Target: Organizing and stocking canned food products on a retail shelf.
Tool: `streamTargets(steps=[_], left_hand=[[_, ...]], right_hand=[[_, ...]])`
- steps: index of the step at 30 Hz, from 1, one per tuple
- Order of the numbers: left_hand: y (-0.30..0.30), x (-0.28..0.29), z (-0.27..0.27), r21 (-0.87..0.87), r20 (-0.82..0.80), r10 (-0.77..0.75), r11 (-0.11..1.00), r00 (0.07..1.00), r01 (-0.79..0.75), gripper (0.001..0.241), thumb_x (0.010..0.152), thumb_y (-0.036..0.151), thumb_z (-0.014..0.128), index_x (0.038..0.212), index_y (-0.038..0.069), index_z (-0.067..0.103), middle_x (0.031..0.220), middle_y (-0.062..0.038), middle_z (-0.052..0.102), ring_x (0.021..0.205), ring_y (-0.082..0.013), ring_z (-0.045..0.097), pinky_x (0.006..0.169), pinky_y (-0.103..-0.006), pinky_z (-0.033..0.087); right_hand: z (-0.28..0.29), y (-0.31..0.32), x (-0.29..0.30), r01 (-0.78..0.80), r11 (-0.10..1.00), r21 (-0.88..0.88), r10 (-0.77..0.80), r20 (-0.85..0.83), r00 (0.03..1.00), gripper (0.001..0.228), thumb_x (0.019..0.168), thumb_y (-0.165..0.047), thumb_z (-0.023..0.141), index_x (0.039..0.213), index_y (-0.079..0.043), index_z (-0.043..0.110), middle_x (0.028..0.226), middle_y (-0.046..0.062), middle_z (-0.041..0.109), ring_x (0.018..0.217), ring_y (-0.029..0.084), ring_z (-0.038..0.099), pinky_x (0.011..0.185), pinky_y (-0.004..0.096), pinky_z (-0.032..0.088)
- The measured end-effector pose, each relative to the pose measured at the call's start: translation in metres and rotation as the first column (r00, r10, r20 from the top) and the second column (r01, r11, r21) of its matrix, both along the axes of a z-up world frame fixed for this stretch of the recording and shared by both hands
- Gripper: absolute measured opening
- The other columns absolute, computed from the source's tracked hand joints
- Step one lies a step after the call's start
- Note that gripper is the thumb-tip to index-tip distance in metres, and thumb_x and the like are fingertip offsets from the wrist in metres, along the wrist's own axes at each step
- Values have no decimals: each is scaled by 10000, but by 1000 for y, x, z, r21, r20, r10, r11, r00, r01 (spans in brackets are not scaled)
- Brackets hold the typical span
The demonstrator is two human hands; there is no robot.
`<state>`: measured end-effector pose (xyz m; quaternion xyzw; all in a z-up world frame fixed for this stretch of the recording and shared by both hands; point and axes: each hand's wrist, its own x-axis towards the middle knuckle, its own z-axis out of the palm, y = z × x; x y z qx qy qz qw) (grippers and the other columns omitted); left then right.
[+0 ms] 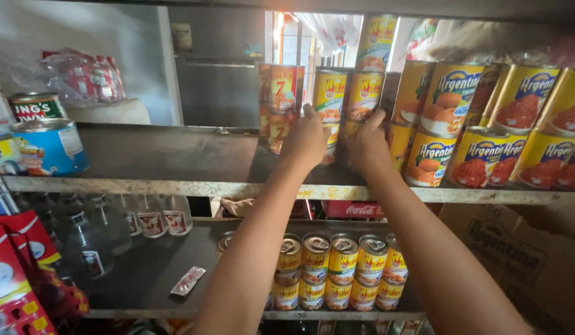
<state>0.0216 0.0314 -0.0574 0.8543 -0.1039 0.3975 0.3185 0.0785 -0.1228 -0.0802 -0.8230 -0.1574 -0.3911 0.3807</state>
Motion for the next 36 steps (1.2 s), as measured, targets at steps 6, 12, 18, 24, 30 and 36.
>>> streamTargets(steps=[6, 12, 18, 24, 30, 36], left_hand=[[19, -36, -1, 6, 7, -34, 999, 999, 34, 525, 923, 203, 694, 1232, -115, 414, 958, -336, 702, 966, -467, 703, 807, -527, 562], [47, -73, 2, -12, -36, -91, 996, 995, 91, 543, 925, 183, 658, 1292, -130, 410, 1101, -296, 671, 946, -406, 745, 756, -477, 633], [77, -111, 6, 3, -104, -53, 999, 993, 54, 586, 925, 197, 646, 1383, -66, 391, 1052, -267, 727, 996, -382, 736, 860, -482, 577], [94, -126, 2, -12, -159, 18, 1000, 987, -20, 592, 972, 261, 617, 1405, -47, 355, 1089, -282, 701, 1016, -393, 730, 833, -496, 563], [94, -111, -32, -29, 67, -13, 999, 998, 15, 628, 1021, 340, 567, 1452, -31, 301, 1146, -312, 679, 1017, -450, 705, 812, -513, 555], [97, -114, -33, -71, 63, -90, 993, 994, 94, 625, 1028, 349, 563, 1468, 12, 274, 1179, -274, 700, 1079, -416, 699, 837, -483, 542]], right_hand=[[-13, -10, 30, -116, 993, -4, 116, 52, 992, 720, 927, -106, 731, 1360, 50, 179, 948, 355, 717, 860, 473, 736, 694, 496, 593], [0, -6, -2, -269, 952, 147, 281, -67, 957, 694, 914, 17, 626, 1384, 47, 117, 1000, 309, 681, 728, 408, 776, 559, 427, 647], [0, -10, 0, -155, 987, -33, 156, 3, 988, 816, 839, 16, 775, 1361, 41, 147, 960, 346, 681, 804, 430, 731, 613, 425, 621], [16, 4, -42, -225, 967, 120, 239, -123, 963, 793, 815, -14, 749, 1367, 10, 180, 1065, 310, 674, 819, 409, 778, 615, 451, 620], [9, 6, -38, -166, 986, 8, 166, -24, 986, 896, 742, -75, 852, 1377, 9, 225, 1087, 315, 677, 931, 416, 748, 659, 458, 646], [9, 5, -49, -111, 986, -122, 113, 5, 994, 912, 792, -163, 872, 1385, 52, 214, 1037, 342, 676, 943, 463, 723, 774, 485, 598]])
